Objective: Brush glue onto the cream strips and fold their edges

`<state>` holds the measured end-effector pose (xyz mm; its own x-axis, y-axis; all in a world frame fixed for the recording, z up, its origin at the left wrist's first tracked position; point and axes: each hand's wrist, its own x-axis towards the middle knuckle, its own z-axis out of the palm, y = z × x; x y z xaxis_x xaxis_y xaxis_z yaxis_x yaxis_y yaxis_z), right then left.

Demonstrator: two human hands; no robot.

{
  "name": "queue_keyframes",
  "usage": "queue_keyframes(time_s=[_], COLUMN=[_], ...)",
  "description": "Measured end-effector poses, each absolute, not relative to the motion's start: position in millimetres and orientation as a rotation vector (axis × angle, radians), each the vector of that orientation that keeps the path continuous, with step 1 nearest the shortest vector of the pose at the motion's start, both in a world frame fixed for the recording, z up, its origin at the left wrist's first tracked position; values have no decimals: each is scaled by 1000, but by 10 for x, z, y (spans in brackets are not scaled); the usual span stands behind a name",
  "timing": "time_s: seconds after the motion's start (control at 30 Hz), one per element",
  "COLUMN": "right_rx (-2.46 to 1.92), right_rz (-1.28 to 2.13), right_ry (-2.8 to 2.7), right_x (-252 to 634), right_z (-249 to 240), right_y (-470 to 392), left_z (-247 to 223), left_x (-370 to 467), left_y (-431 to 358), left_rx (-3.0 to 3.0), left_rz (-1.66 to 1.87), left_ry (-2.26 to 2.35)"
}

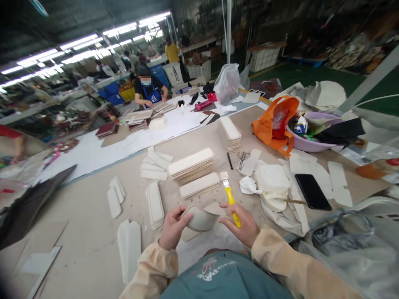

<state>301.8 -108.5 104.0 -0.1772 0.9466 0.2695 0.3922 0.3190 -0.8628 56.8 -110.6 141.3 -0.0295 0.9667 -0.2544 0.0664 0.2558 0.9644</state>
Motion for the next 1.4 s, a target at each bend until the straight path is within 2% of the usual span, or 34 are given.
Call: queue_keyframes(time_s=[0.17,0.4,0.63,1.2,1.4], right_rx=[-976,-980,-958,-992,-987], right_rz=[1032,1134,1080,959,1060], right_ry=[-1582,-1345,-1384,-1411,-1380], right_x=[2687,2505,2523,2589,2567], right_z=[1548,1822,1929,1979,1977], right_y=[-885,-791,-767,-788,-754], left_z=[1888,2132,2170,2119,2082], left_x=[890,1078,1191,1342,1334], left_y=[-995,-999,-1043,-1040,-1001], left_rx=[974,937,990,962,828], left_rz=[1236,1400,1489,1448,1489], left_ry=[1262,1176,1213,1230,1133])
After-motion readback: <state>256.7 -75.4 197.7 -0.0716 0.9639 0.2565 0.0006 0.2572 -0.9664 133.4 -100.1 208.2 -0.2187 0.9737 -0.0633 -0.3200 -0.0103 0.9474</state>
